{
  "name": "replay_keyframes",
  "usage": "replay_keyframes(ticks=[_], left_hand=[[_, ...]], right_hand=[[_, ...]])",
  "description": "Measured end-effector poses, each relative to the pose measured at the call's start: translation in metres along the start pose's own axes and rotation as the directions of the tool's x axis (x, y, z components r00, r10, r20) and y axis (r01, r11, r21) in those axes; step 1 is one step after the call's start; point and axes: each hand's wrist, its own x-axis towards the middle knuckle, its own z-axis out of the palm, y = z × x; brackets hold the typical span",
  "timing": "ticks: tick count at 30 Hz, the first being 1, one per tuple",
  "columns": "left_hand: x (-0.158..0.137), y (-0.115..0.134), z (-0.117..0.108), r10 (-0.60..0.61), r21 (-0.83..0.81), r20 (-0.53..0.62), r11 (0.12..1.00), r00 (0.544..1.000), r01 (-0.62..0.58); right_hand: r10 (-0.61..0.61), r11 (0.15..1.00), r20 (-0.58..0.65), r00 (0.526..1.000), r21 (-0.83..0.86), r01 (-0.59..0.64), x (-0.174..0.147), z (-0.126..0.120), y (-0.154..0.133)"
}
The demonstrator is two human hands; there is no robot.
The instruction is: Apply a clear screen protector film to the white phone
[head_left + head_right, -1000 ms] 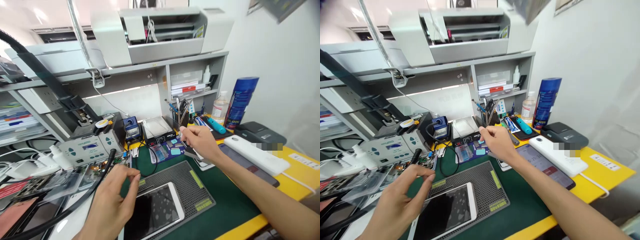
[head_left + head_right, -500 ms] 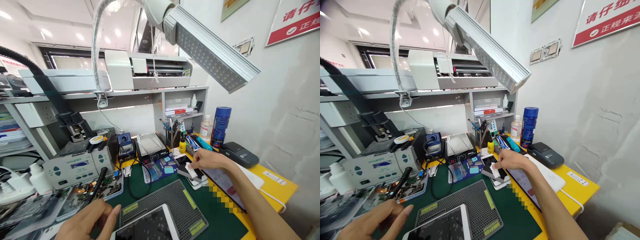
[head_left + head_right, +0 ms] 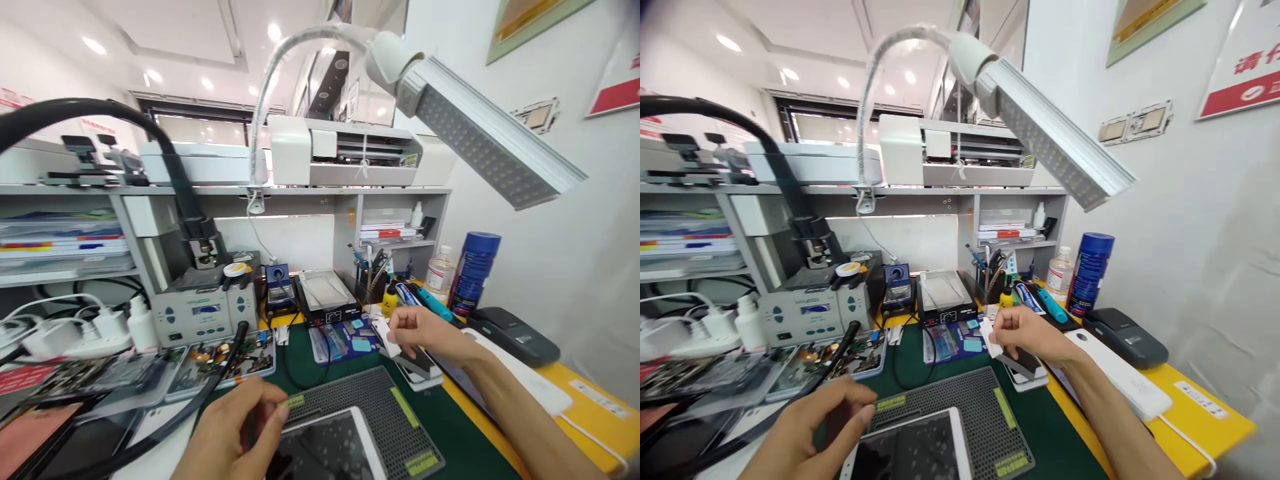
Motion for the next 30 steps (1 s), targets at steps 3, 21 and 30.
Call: replay_keyframes(ticks=[3,21,30], left_hand=[[0.001,0.01,-0.003,-0.172,-0.22,0.102,0.957,0.98,0.191],[0.004,0.001,-0.003,-0.286,-0.46,-0.06,0.858,0.956,0.228],[-0.001,-0.015,0.004,0.362,0.201,-0.275,0.928,0.891,-0.315]], right_hand=[[-0.032,0.997,0.083,0.996,0.066,0.026,0.006,0.029,-0.016],[-0.067,0.97,0.326,0.943,0.243,-0.015,0.034,0.148,-0.056],[-0.003,0.808,0.37,0.929,0.548,-0.215,0.031,0.158,-0.058]])
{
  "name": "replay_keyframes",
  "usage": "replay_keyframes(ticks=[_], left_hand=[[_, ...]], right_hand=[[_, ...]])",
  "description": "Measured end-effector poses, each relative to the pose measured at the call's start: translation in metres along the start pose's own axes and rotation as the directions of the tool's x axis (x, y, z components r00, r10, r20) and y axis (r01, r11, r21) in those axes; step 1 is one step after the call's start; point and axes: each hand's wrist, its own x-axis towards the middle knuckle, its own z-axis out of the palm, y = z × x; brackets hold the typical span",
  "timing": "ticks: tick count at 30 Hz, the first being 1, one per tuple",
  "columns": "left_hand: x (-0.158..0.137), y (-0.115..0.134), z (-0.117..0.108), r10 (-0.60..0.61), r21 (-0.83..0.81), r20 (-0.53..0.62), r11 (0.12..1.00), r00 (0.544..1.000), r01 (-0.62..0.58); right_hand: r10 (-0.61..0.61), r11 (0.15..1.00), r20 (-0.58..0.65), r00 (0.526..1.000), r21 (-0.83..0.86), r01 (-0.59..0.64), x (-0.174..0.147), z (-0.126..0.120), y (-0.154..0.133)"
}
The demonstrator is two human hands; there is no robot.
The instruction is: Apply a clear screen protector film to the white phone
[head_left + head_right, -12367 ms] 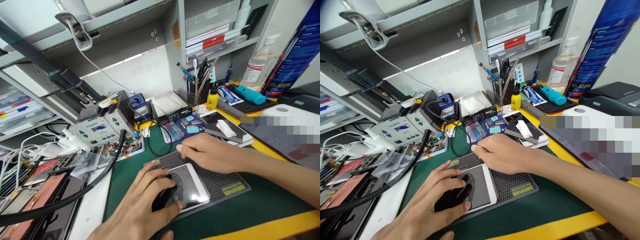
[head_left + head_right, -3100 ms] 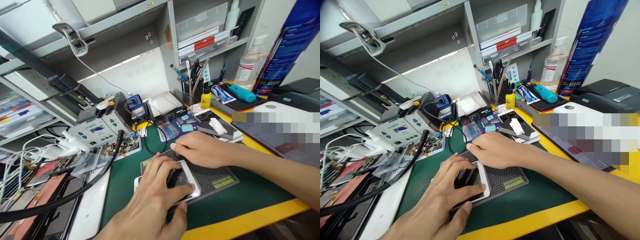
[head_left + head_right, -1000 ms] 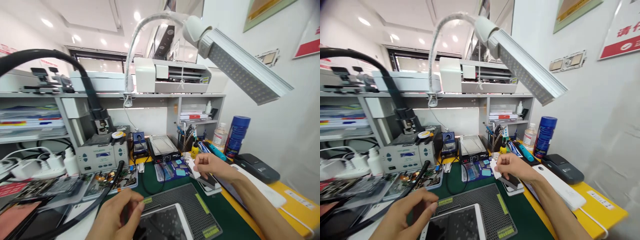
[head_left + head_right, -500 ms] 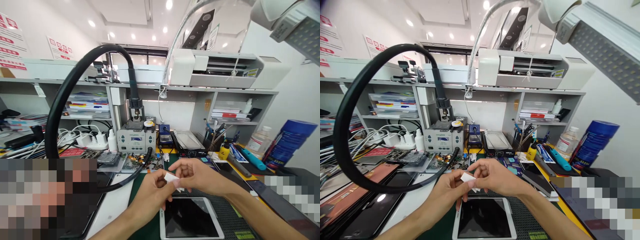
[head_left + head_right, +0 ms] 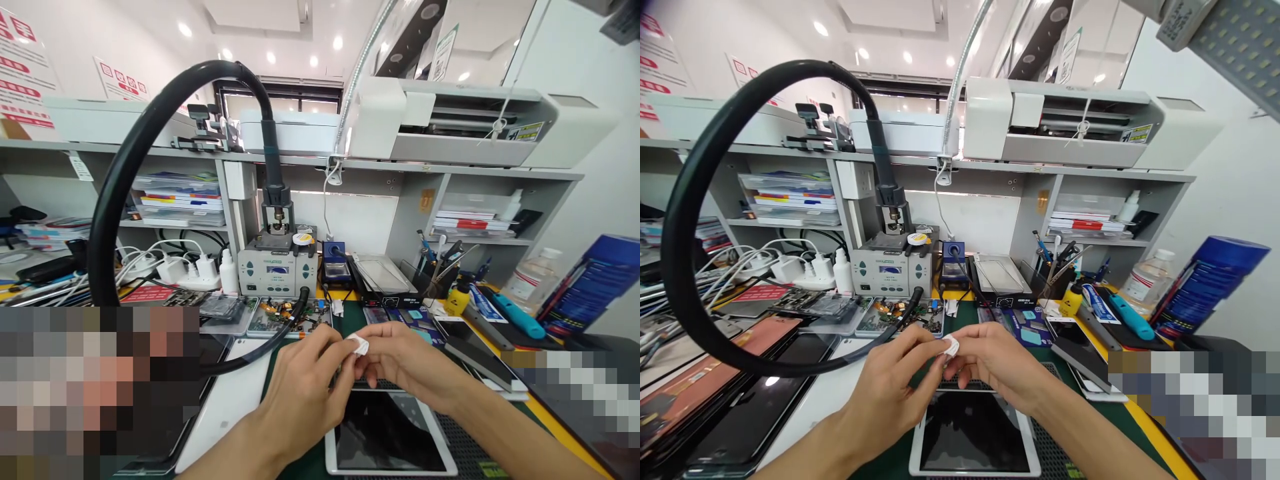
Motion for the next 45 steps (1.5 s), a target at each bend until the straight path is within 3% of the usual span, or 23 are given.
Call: replay_keyframes(ticks=[3,5,8,13,16,19,22,25,28,34,45], left_hand=[[0.0,-0.004,-0.001,0.065,0.132,-0.003,0.989,0.998,-0.064],[0.0,-0.003,-0.003,0.075,0.147,0.02,0.986,0.997,-0.077],[0.001,0.001,-0.008,0.059,0.085,0.077,0.994,0.995,-0.066],[0.001,-0.003,-0.015,0.005,0.034,0.084,0.999,0.996,-0.007],[0.003,-0.014,-0.018,-0.039,0.062,0.073,0.998,0.997,0.034],[0.005,-0.021,-0.02,-0.032,0.094,0.051,0.995,0.998,0.027],[0.005,-0.023,-0.021,-0.008,0.129,0.04,0.992,0.999,0.002],[0.005,-0.021,-0.02,0.023,0.177,0.043,0.984,0.999,-0.03],[0.004,-0.021,-0.019,0.054,0.221,0.061,0.973,0.997,-0.067],[0.004,-0.022,-0.019,0.056,0.236,0.113,0.968,0.992,-0.081],[0.003,-0.023,-0.019,0.023,0.262,0.182,0.962,0.983,-0.071]], right_hand=[[-0.029,0.993,0.054,0.998,0.117,0.023,-0.004,-0.003,-0.001],[-0.067,0.994,0.061,0.996,0.091,0.062,-0.007,-0.004,-0.001],[-0.117,0.98,-0.002,0.993,-0.162,0.115,-0.009,-0.009,-0.001],[-0.237,0.872,-0.155,0.959,-0.47,0.139,-0.027,-0.03,-0.005],[-0.333,0.746,-0.2,0.921,-0.654,0.128,-0.051,-0.045,-0.005],[-0.389,0.418,-0.147,0.909,-0.908,0.032,-0.073,-0.054,0.004],[-0.363,0.227,-0.02,0.932,-0.972,0.068,-0.086,-0.056,0.018],[-0.317,0.108,0.087,0.944,-0.986,0.128,-0.091,-0.054,0.028],[-0.275,0.077,0.112,0.955,-0.987,0.138,-0.093,-0.052,0.027],[-0.226,0.092,0.111,0.968,-0.987,0.134,-0.087,-0.05,0.018],[-0.238,0.004,0.254,0.937,-0.965,0.263,-0.054,-0.026,0.021]])
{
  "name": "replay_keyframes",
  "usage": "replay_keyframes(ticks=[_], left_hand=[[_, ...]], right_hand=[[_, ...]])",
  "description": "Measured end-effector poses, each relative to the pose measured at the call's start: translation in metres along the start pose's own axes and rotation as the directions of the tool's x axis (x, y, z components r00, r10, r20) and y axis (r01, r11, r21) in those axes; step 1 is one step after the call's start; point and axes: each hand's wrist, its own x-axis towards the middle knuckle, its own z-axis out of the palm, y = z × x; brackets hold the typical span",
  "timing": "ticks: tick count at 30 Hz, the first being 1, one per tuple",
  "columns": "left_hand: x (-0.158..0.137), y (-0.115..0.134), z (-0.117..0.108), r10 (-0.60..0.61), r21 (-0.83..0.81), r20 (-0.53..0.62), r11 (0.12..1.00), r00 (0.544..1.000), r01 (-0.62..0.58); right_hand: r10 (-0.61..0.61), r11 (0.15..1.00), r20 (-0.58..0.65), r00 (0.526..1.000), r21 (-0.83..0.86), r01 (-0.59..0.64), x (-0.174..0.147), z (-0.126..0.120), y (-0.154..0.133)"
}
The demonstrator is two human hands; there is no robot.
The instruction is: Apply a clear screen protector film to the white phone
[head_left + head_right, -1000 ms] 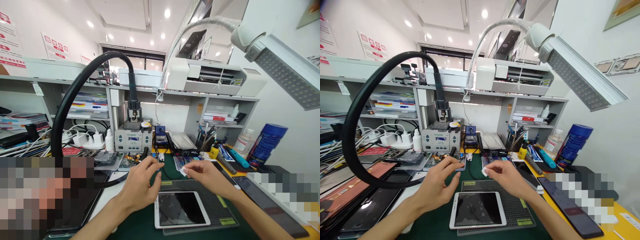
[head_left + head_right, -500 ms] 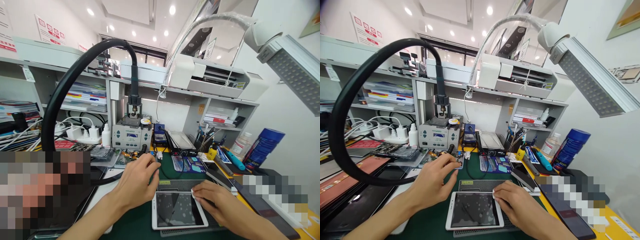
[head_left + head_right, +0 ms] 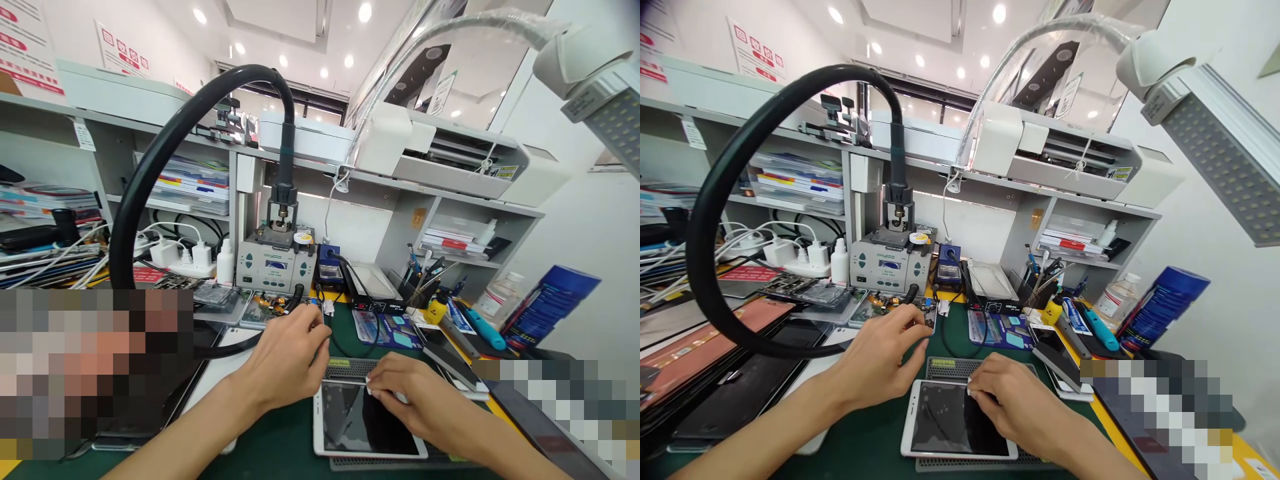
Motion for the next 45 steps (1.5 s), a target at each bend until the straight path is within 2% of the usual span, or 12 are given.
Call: replay_keyframes(ticks=[4,8,13,18,22,31,37,45], left_hand=[[0.001,0.0,-0.001,-0.003,0.005,0.016,1.0,1.0,0.003],[0.002,0.0,-0.001,-0.005,0.009,0.023,1.0,1.0,0.005],[0.002,0.0,-0.001,0.006,0.007,0.023,1.0,1.0,-0.007],[0.001,0.002,-0.001,0.029,0.024,0.101,0.999,0.994,-0.032],[0.0,0.001,-0.001,0.023,0.042,0.15,0.999,0.988,-0.029],[0.001,-0.003,-0.004,0.021,0.078,0.149,0.996,0.989,-0.033],[0.002,-0.006,-0.004,0.012,0.094,0.156,0.995,0.988,-0.027],[0.002,-0.005,-0.005,0.001,0.116,0.149,0.993,0.989,-0.019]], right_hand=[[-0.02,0.999,-0.005,1.0,-0.033,0.02,0.014,0.006,-0.007],[0.001,0.997,-0.043,0.999,-0.072,-0.005,0.015,-0.002,-0.004],[0.101,0.988,-0.055,0.993,-0.111,-0.106,-0.014,-0.018,0.011],[0.169,0.982,0.039,0.985,-0.095,-0.165,-0.043,-0.011,0.02],[0.175,0.985,0.062,0.983,-0.005,-0.175,-0.048,-0.006,0.021],[0.082,0.996,0.036,0.996,0.027,-0.083,-0.033,-0.006,0.022],[-0.013,1.0,-0.003,1.0,0.005,0.013,-0.019,-0.003,0.01],[0.019,0.999,0.114,0.993,-0.039,-0.015,0.014,0.002,-0.021]])
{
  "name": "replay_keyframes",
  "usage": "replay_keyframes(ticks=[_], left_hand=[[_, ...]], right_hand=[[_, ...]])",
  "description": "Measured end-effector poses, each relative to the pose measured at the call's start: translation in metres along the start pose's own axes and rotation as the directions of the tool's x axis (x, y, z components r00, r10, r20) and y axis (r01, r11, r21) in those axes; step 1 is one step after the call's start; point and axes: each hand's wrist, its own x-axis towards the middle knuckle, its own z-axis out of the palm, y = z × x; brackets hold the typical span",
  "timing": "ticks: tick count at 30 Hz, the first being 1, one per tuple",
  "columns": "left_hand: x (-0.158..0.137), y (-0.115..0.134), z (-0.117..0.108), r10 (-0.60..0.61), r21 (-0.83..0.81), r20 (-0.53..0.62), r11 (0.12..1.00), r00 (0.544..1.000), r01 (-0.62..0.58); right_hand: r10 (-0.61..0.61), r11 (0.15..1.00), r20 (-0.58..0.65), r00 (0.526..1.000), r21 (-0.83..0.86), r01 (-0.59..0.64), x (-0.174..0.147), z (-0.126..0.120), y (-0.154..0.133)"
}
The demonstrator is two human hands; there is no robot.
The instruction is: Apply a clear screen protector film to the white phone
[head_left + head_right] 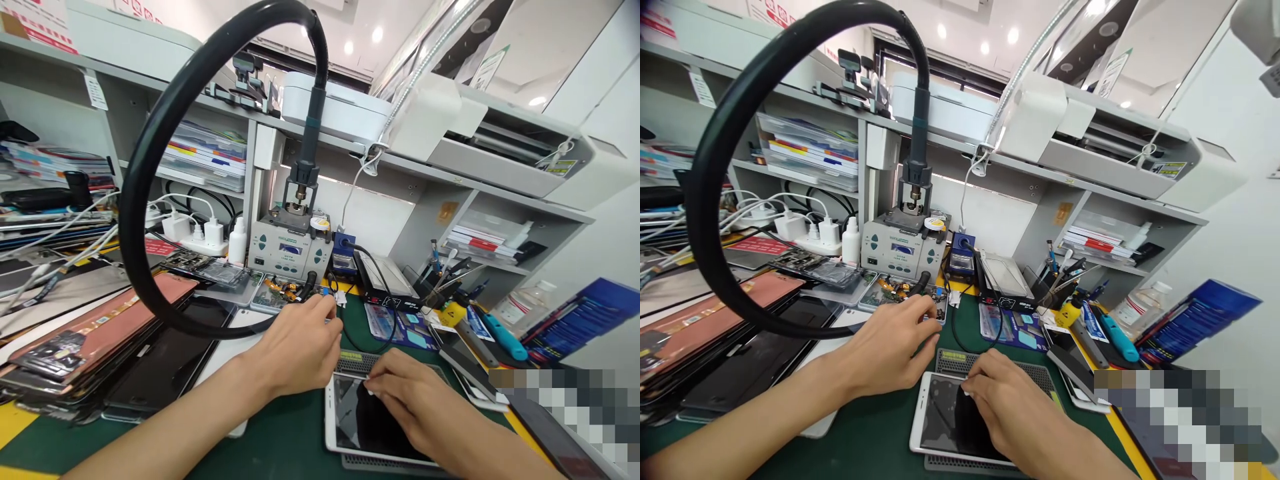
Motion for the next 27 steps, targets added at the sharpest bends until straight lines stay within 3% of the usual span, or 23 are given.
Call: replay_keyframes(ticks=[8,13,18,21,27], left_hand=[[0.0,-0.004,0.001,-0.017,-0.006,0.001,1.0,1.0,0.017],[0.0,-0.006,-0.001,-0.033,0.01,-0.008,0.999,0.999,0.033],[0.001,-0.007,-0.003,-0.04,0.021,-0.007,0.999,0.999,0.04],[0.001,-0.007,-0.002,-0.037,0.023,0.001,0.999,0.999,0.037],[0.0,-0.007,0.001,-0.025,0.022,0.028,0.999,0.999,0.024]], right_hand=[[-0.048,0.995,0.012,0.999,-0.086,0.049,0.035,0.005,-0.027],[-0.058,0.996,-0.053,0.997,-0.065,0.054,0.044,0.009,-0.023],[0.04,0.998,-0.099,0.994,0.042,-0.036,0.025,-0.006,-0.007],[0.116,0.992,-0.06,0.991,0.06,-0.112,0.005,-0.012,0.002],[0.2,0.977,0.024,0.98,0.071,-0.201,-0.015,0.003,0.018]])
